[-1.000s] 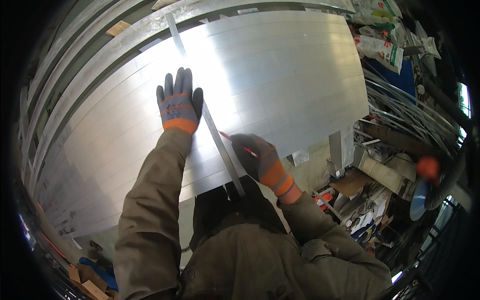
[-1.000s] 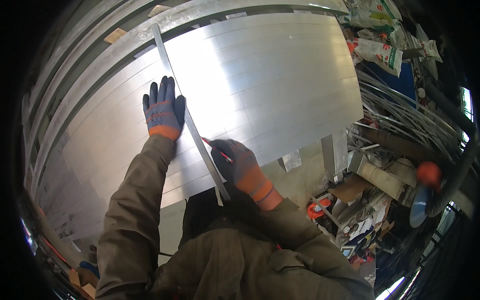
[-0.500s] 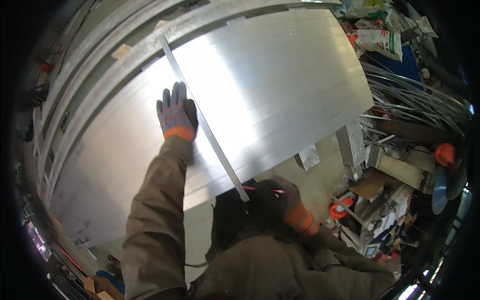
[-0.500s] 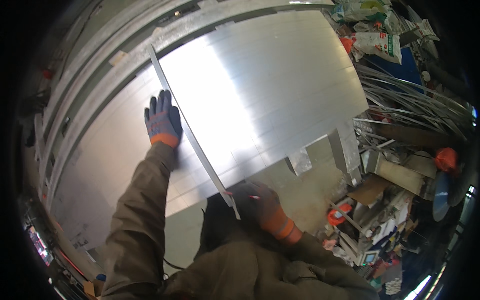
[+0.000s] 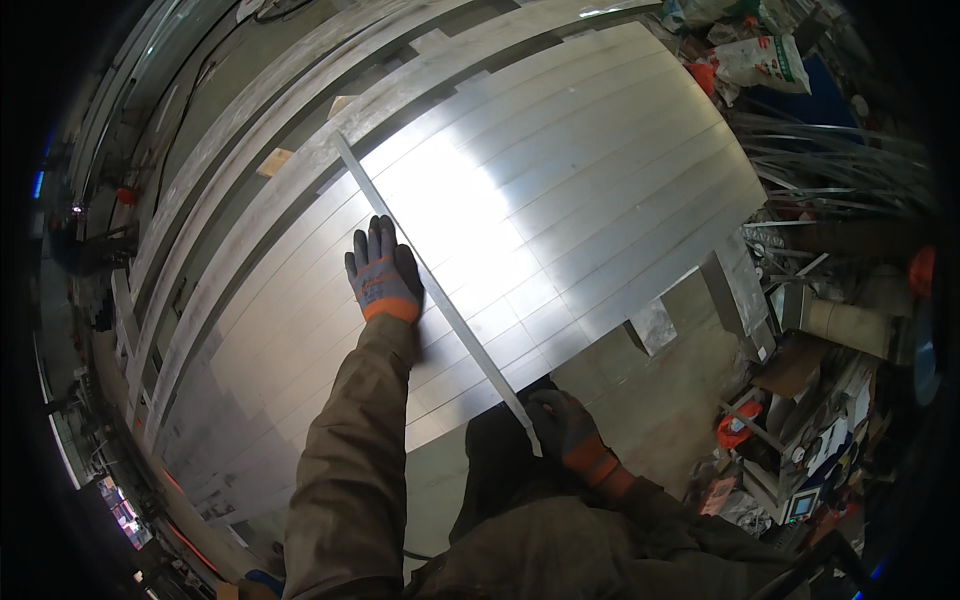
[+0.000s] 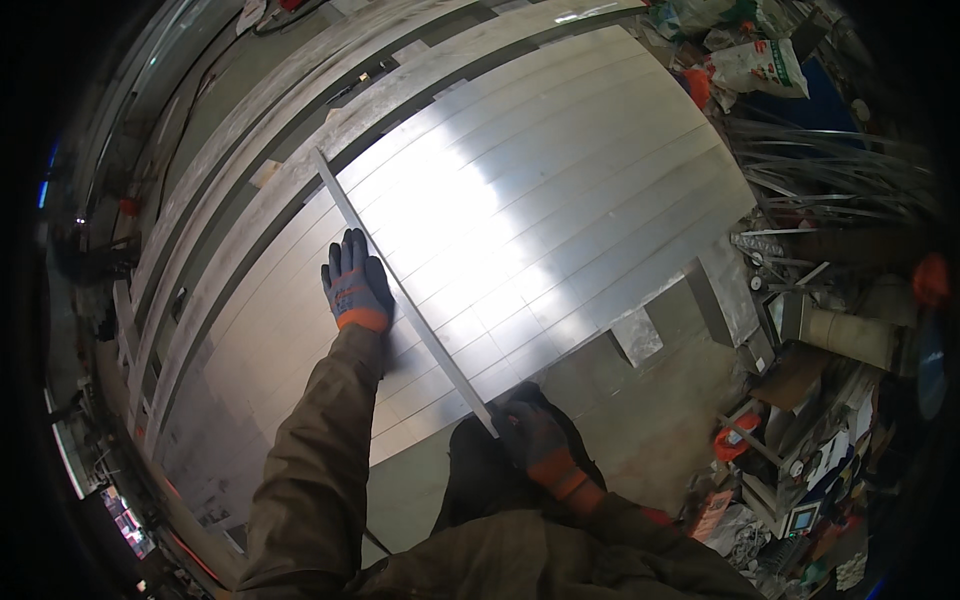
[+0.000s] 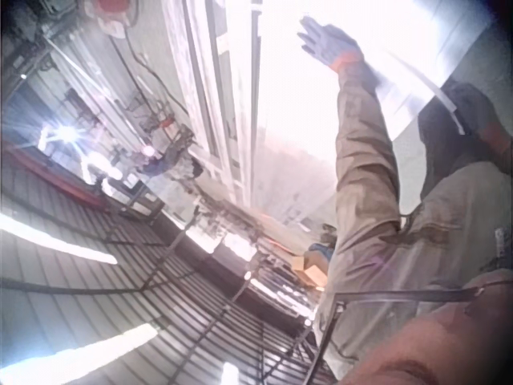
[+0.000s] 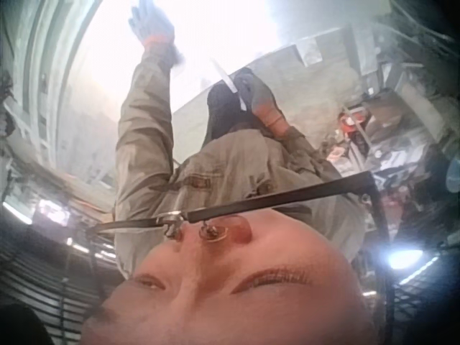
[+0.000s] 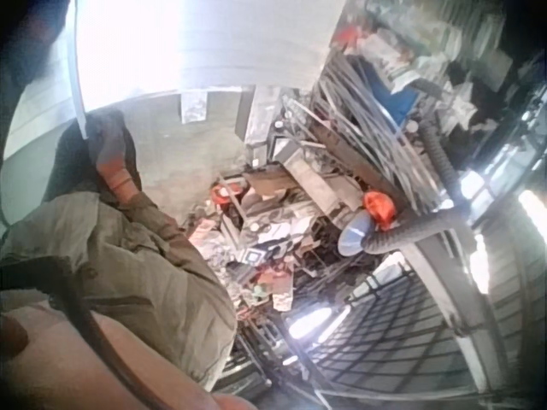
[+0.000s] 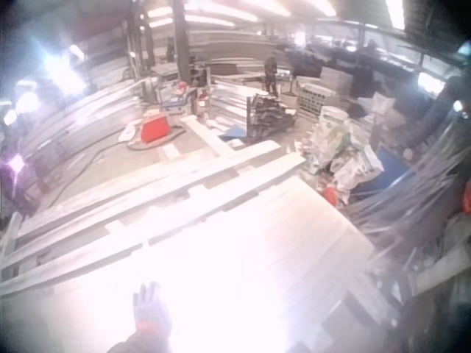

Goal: The person uses a metal ruler and a red marker to draw straight lines on a large metal sheet. They repeatedly reposition the ruler and mark parallel lines across the sheet surface.

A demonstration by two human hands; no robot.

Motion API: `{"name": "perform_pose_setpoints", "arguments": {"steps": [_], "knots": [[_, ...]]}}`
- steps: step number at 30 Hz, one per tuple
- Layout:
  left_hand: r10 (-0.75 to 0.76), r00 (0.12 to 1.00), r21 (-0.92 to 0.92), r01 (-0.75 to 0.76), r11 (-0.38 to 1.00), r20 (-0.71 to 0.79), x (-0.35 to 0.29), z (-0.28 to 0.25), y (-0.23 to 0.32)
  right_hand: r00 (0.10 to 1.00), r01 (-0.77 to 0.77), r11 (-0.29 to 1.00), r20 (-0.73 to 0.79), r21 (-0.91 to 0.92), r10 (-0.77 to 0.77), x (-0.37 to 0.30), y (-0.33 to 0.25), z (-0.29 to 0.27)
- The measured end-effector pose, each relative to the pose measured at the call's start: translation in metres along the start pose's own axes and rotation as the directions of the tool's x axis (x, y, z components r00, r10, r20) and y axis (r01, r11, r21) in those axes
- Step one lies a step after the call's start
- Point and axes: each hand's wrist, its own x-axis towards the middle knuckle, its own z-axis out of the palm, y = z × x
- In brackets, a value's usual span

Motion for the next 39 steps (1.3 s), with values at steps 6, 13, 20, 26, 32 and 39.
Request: {"name": "perform_pose_setpoints", "arguments": {"steps": [6, 13, 20, 26, 32, 39], "knots": [[0.018, 1.0, -0.031, -0.019, 0.999, -0.025, -0.001, 0.001, -0.002, 0.991, 0.069, 0.988, -0.104, -0.14, -0.084, 0.007, -0.013, -0.005], [0.014, 0.999, -0.096, -0.019, 0.995, -0.051, -0.002, -0.001, 0.0, 0.997, -0.08, 0.996, -0.008, 0.037, 0.08, 0.001, -0.017, 0.02], [0.078, 0.993, -0.07, -0.085, 0.994, -0.089, -0.002, -0.005, -0.002, 0.953, -0.284, 0.822, 0.049, 0.493, 0.3, 0.003, 0.042, 0.085], [0.148, 0.966, -0.254, -0.201, 0.946, -0.211, -0.013, 0.002, -0.031, 0.932, -0.327, 0.38, 0.23, 0.865, 0.278, -0.015, 0.077, 0.109], [0.097, 0.991, -0.16, -0.111, 0.981, -0.089, -0.022, -0.005, -0.094, 0.984, -0.173, 0.711, 0.092, 0.681, 0.151, -0.022, 0.041, 0.131], [0.086, 0.98, -0.168, -0.117, 0.979, -0.18, -0.021, 0.018, -0.092, 0.996, -0.069, 0.967, -0.044, 0.246, 0.082, -0.016, 0.027, 0.136]]}}
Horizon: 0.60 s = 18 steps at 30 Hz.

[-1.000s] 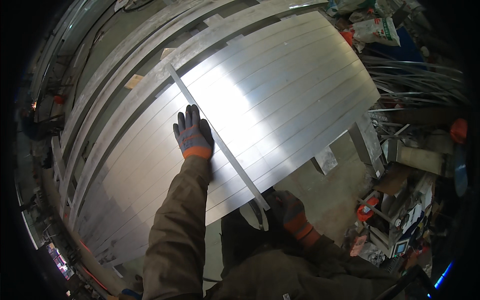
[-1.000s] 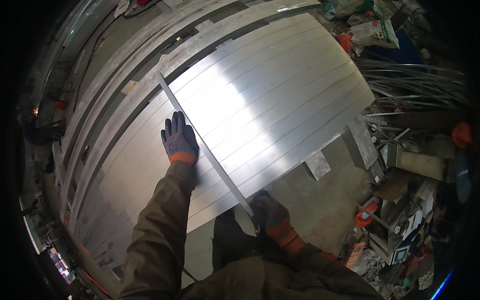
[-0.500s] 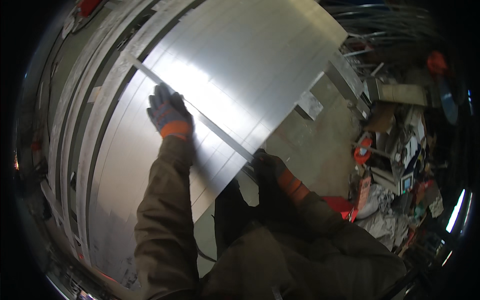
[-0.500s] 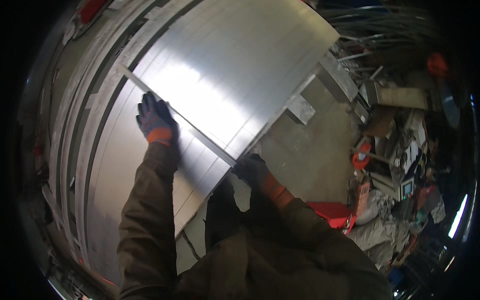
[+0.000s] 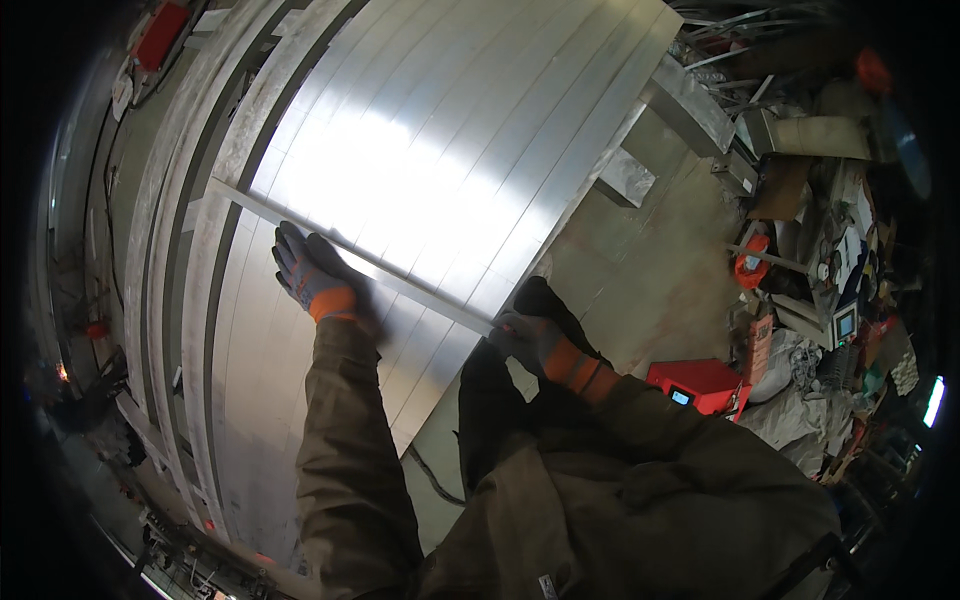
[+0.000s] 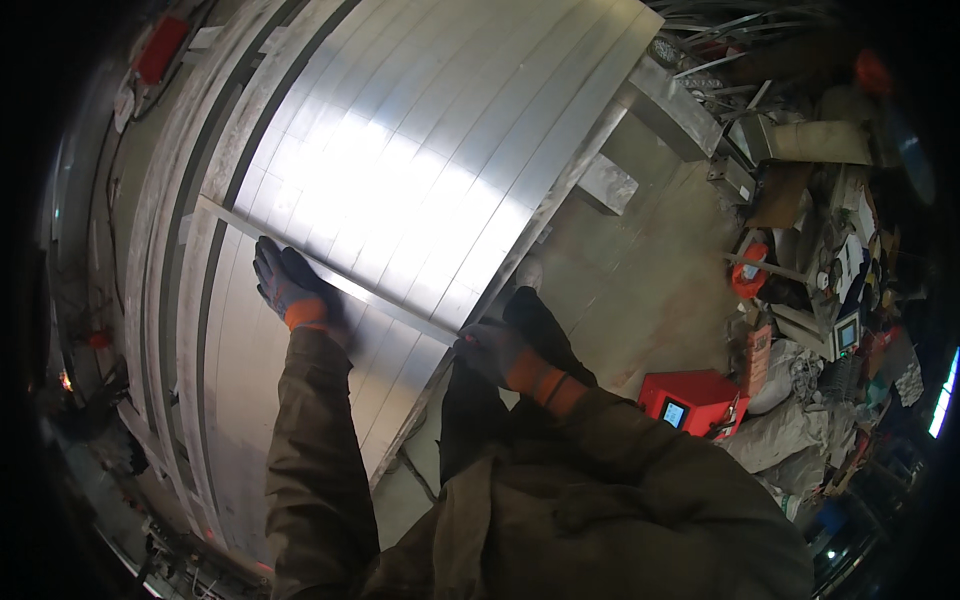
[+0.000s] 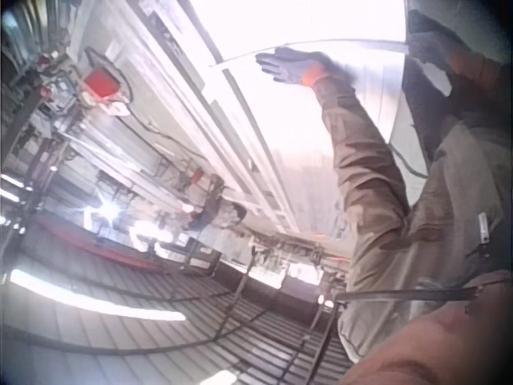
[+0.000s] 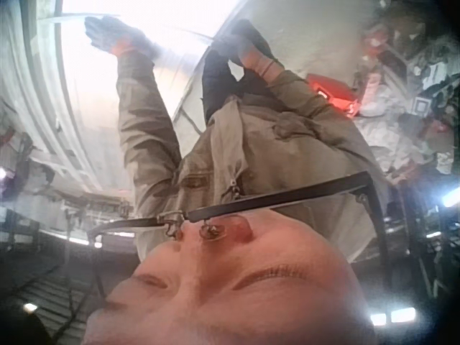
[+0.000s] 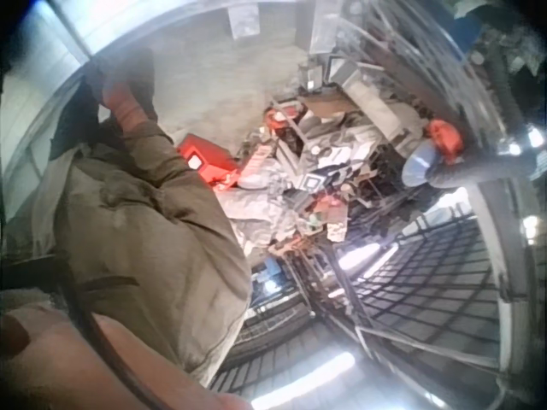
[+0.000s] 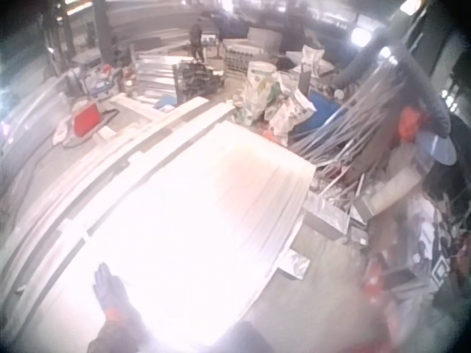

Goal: The person uses a metal ruler and a red marker to draw straight lines on a large metal sheet. They repeatedly reposition the ruler and mark parallel lines across the sheet surface.

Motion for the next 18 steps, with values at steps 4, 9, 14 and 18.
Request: {"name": "perform_pose_setpoints", "arguments": {"steps": [4, 9, 14, 18], "knots": [[-0.064, 0.994, 0.059, 0.059, 0.997, 0.084, -0.007, 0.004, 0.005, 1.0, 0.014, 0.997, -0.001, 0.074, -0.014, 0.0, 0.006, 0.003], [-0.034, 0.999, 0.018, 0.034, 0.999, 0.028, -0.008, 0.002, 0.009, 1.0, -0.014, 0.994, 0.002, 0.106, 0.014, -0.009, 0.005, 0.004], [-0.052, 0.998, 0.038, 0.05, 0.998, 0.046, -0.008, 0.001, 0.013, 0.995, -0.007, 0.999, -0.103, -0.034, 0.004, -0.004, 0.004, 0.014], [-0.058, 0.998, 0.055, 0.057, 0.997, 0.019, -0.008, -0.001, 0.02, 0.995, -0.003, 0.999, -0.102, 0.041, 0.007, -0.006, -0.013, 0.001]]}}
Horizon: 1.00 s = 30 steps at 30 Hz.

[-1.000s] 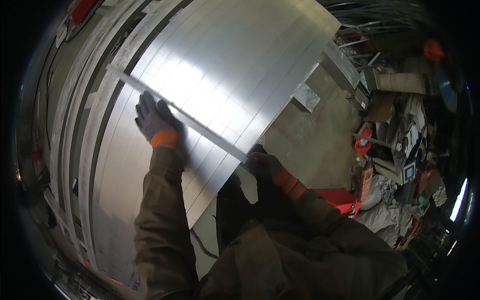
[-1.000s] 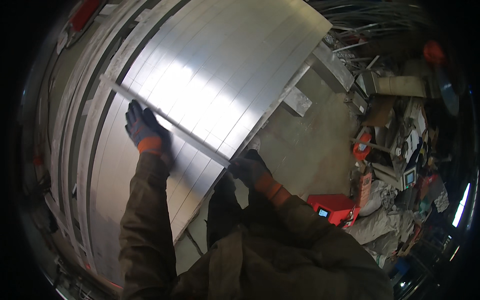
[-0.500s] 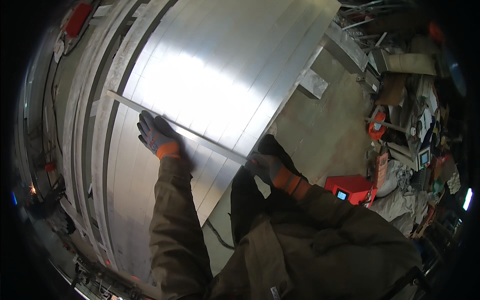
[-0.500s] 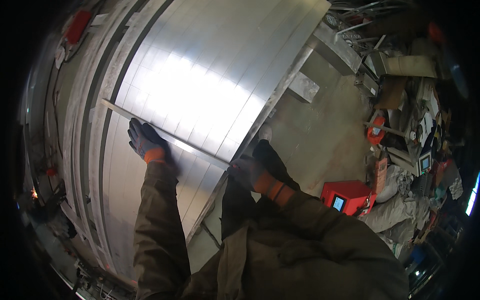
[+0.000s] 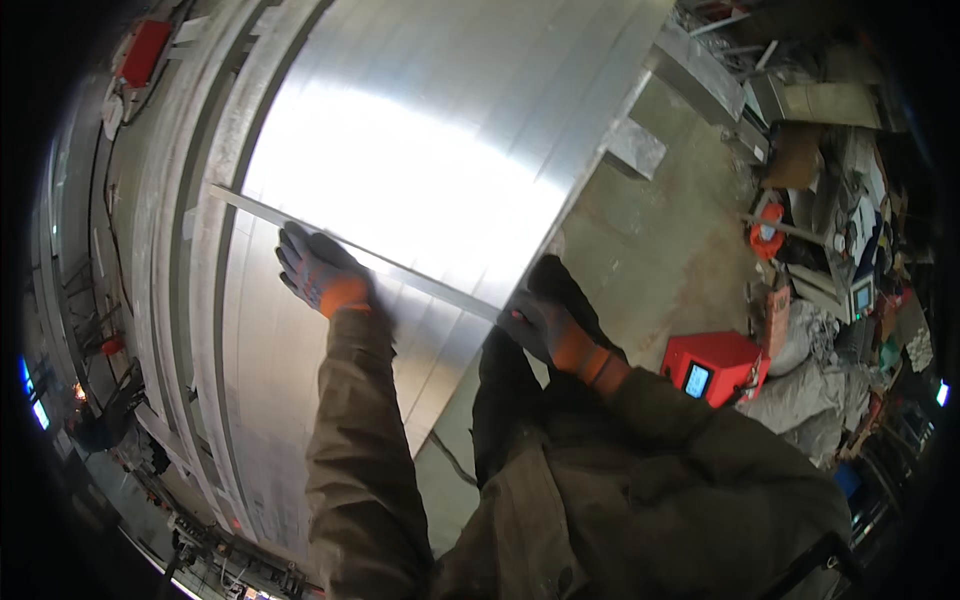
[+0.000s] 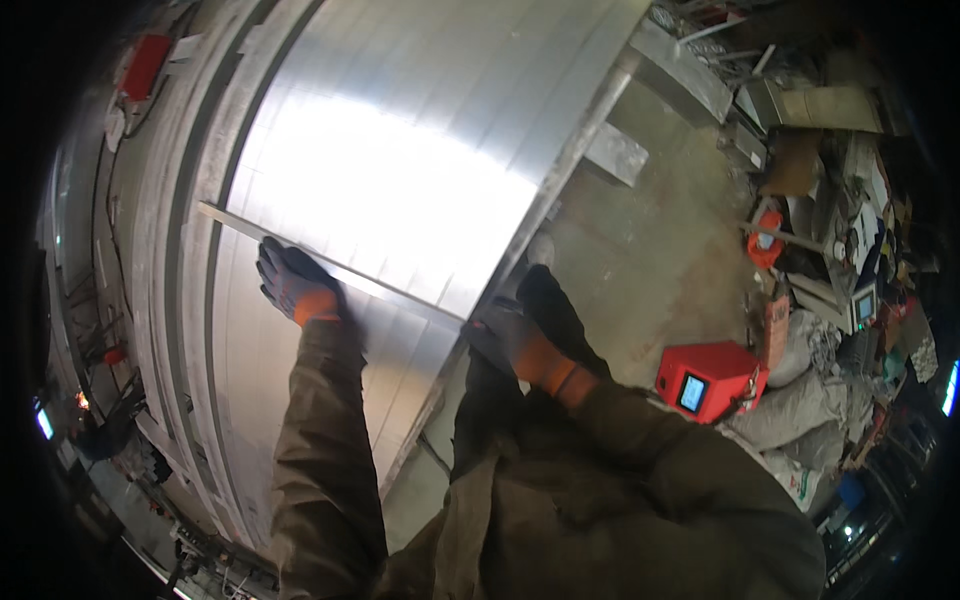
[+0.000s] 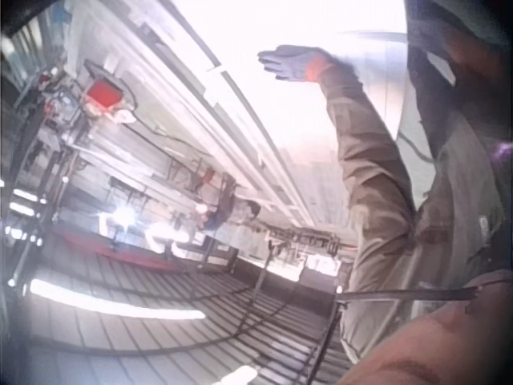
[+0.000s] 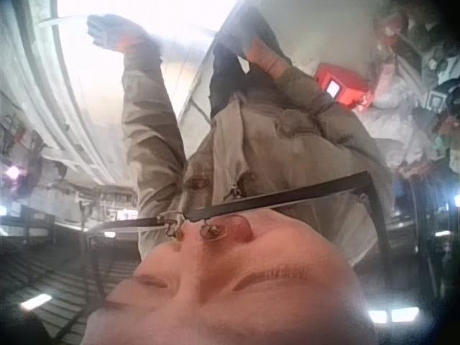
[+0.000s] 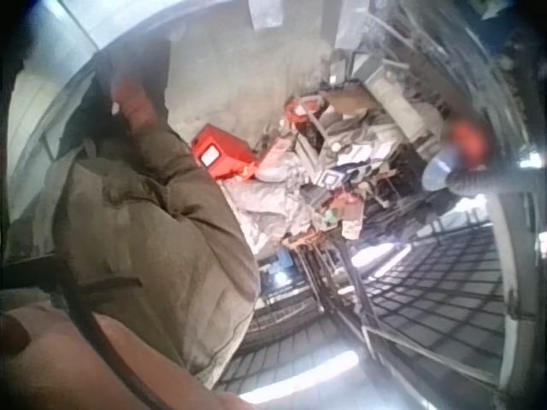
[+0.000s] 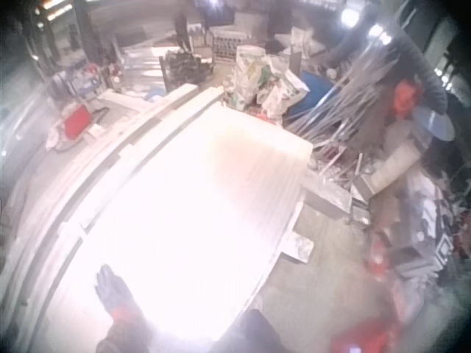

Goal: The person uses a metal ruler and a red marker to draw straight lines on a large metal sheet. They repeatedly reposition the ruler and mark parallel lines across the sheet surface.

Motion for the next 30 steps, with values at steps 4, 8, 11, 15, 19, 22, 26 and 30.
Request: {"name": "perform_pose_setpoints", "arguments": {"steps": [4, 8, 11, 15, 19, 22, 26, 30], "knots": [[-0.056, 0.995, 0.116, 0.046, 0.992, 0.081, 0.003, -0.007, 0.01, 0.983, 0.017, 0.94, -0.165, -0.34, -0.077, -0.003, -0.039, -0.028], [-0.071, 0.994, 0.118, 0.061, 0.991, 0.084, 0.002, -0.011, 0.012, 0.954, 0.129, 0.892, -0.19, -0.433, -0.23, 0.004, -0.065, -0.074], [-0.055, 0.998, 0.092, 0.051, 0.994, 0.042, 0.001, -0.011, 0.013, 0.964, 0.173, 0.921, -0.13, -0.349, -0.231, 0.016, -0.076, -0.083], [-0.069, 0.995, 0.074, 0.063, 0.995, 0.072, 0.001, -0.015, 0.015, 0.96, 0.264, 0.79, 0.069, -0.554, -0.273, 0.016, -0.085, -0.071], [-0.086, 0.993, 0.079, 0.08, 0.994, 0.084, 0.004, -0.018, 0.017, 0.982, -0.004, 0.869, 0.164, -0.495, 0.098, 0.015, -0.068, -0.044], [-0.095, 0.991, 0.086, 0.087, 0.992, 0.096, 0.002, -0.018, 0.015, 0.932, -0.121, 0.931, 0.283, -0.344, 0.226, 0.012, -0.039, -0.03], [-0.056, 0.998, 0.074, 0.052, 0.996, 0.042, 0.001, -0.016, 0.013, 0.866, -0.326, 0.944, 0.385, -0.048, 0.319, 0.015, -0.005, -0.023], [-0.079, 0.996, 0.046, 0.077, 0.996, 0.041, 0.001, -0.017, 0.015, 0.826, -0.37, 0.924, 0.421, -0.095, 0.374, 0.017, 0.008, -0.028]]}}
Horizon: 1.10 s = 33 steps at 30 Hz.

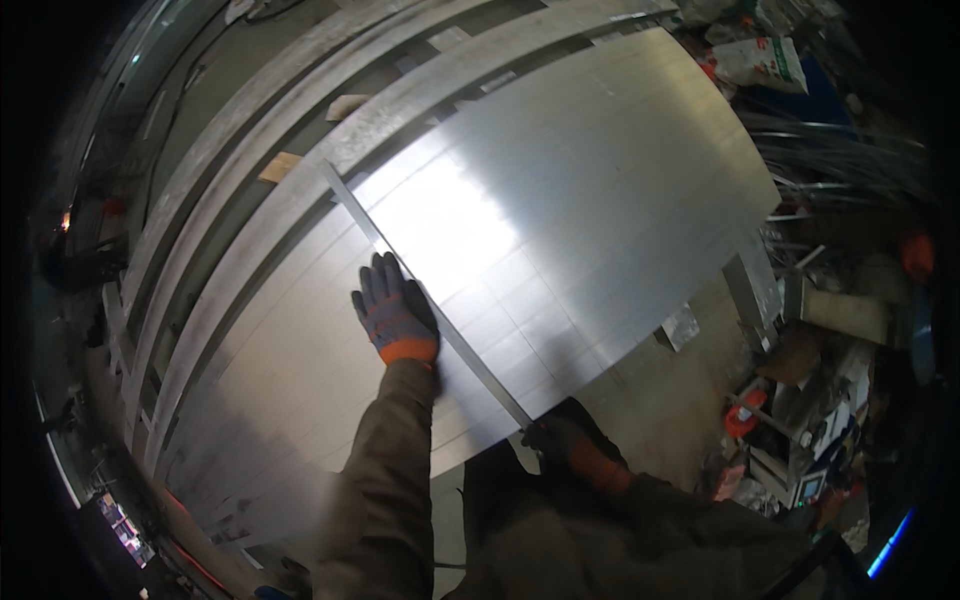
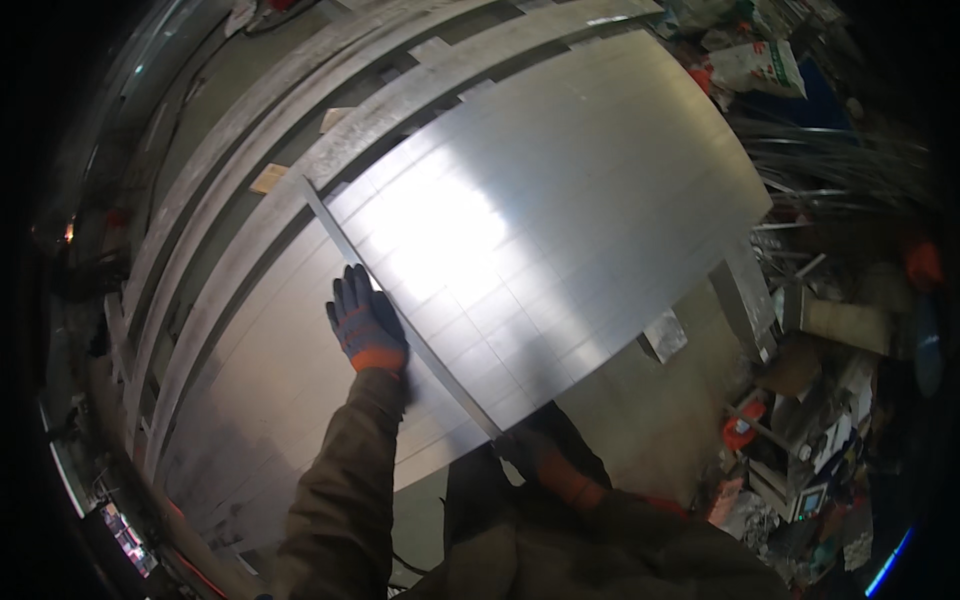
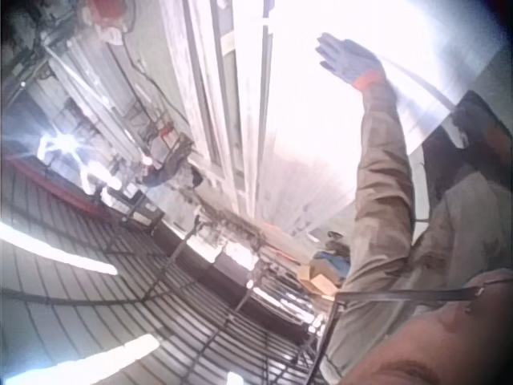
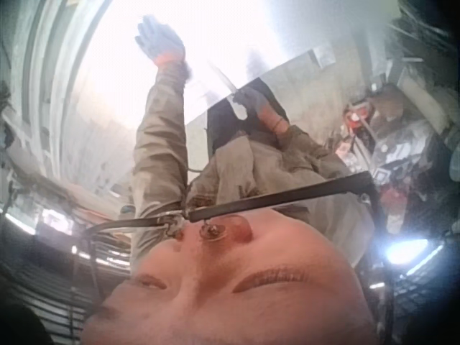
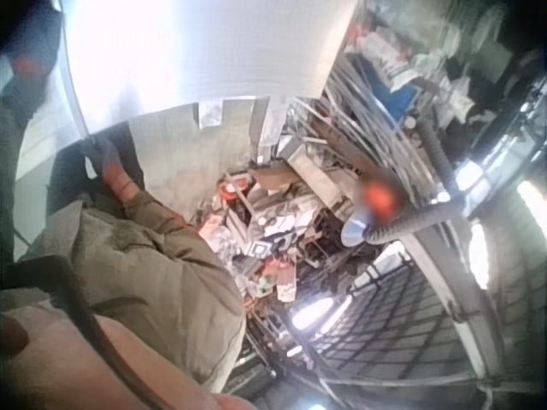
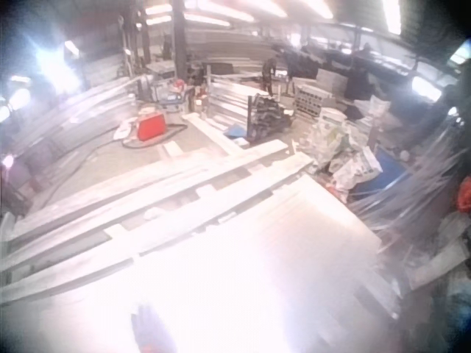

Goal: The person uses a metal ruler and a red marker to draw straight lines on a large metal sheet. They repeatedly reposition the ruler and mark parallel lines across the sheet surface.

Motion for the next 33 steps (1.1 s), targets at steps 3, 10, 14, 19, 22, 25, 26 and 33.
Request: {"name": "perform_pose_setpoints", "arguments": {"steps": [3, 10, 14, 19, 22, 25, 26, 33], "knots": [[-0.008, 1.0, 0.02, 0.008, 1.0, 0.03, 0.001, -0.004, 0.0, 0.997, -0.062, 0.997, 0.039, 0.053, 0.06, 0.004, -0.001, -0.002], [-0.02, 0.995, -0.019, 0.022, 1.0, 0.098, 0.0, -0.007, -0.004, 0.999, -0.012, 0.979, 0.045, 0.206, 0.003, -0.002, 0.001, 0.001], [-0.014, 0.993, 0.009, 0.013, 1.0, 0.116, 0.0, -0.009, -0.004, 1.0, 0.012, 0.986, 0.023, 0.165, -0.016, -0.007, 0.004, 0.003], [-0.021, 0.989, -0.014, 0.024, 1.0, 0.145, 0.0, -0.012, -0.004, 0.994, -0.109, 0.981, 0.026, 0.162, 0.106, -0.006, 0.008, 0.009], [-0.02, 0.987, -0.001, 0.02, 1.0, 0.157, 0.001, -0.012, -0.005, 0.995, -0.103, 0.975, 0.016, 0.195, 0.102, -0.004, 0.013, 0.014], [-0.019, 0.987, 0.022, 0.016, 1.0, 0.161, 0.0, -0.011, -0.005, 0.991, -0.13, 0.941, 0.027, 0.313, 0.128, -0.003, 0.018, 0.013], [-0.019, 0.987, 0.038, 0.013, 0.999, 0.161, 0.0, -0.011, -0.005, 0.997, -0.071, 0.96, 0.024, 0.27, 0.067, -0.003, 0.018, 0.013], [-0.028, 0.983, 0.026, 0.023, 0.999, 0.184, 0.0, -0.013, -0.003, 1.0, -0.025, 0.991, -0.012, 0.131, 0.027, -0.007, 0.011, 0.012]]}}
